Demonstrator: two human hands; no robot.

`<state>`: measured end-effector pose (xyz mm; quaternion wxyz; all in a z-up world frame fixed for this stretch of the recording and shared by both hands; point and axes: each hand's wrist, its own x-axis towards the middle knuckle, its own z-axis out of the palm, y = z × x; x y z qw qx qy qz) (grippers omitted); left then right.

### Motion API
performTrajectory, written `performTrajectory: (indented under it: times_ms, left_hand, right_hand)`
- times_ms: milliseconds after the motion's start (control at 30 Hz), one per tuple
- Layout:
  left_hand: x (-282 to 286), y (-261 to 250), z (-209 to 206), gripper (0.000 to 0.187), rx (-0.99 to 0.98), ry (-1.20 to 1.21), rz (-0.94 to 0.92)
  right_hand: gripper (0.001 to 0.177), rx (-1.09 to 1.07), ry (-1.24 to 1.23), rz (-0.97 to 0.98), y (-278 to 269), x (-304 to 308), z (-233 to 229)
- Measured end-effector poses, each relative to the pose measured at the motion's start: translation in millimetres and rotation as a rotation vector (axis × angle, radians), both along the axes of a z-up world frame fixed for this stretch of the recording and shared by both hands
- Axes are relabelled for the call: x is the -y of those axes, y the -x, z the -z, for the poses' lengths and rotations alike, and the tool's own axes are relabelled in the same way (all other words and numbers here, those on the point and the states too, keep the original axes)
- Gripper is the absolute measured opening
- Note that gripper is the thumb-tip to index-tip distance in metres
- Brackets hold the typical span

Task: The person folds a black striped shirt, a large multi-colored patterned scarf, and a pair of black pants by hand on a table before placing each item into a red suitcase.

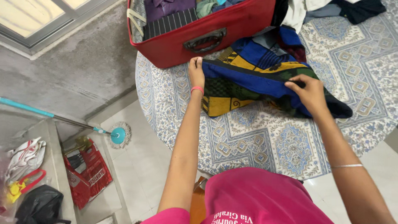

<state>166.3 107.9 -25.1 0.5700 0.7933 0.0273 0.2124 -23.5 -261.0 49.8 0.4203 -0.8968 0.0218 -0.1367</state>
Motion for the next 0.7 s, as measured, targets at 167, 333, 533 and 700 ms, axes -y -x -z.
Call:
performTrajectory:
  times_ms: [167, 333, 533, 700]
  left_hand:
    - [61, 61, -50, 0.035, -0.052, -0.307, 0.424]
    - [131, 92, -70, 0.047, 0.086, -0.649, 0.857]
    - [140, 75, -68, 0.038, -0.002, -0.651, 0.745]
    - [128, 56, -74, 0.036, -0.042, -0.575, 0.615]
  right_hand:
    - [0.024, 0.117, 0.061, -0.002, -14, -25, 5]
    - [0.021, 0.130, 0.060, -0.185, -24, -43, -8]
    - [0.034, 0.186, 0.062, -0.179, 3, 3, 1]
    - [0.039, -0.182, 0.194, 0.130, 48, 69, 39]
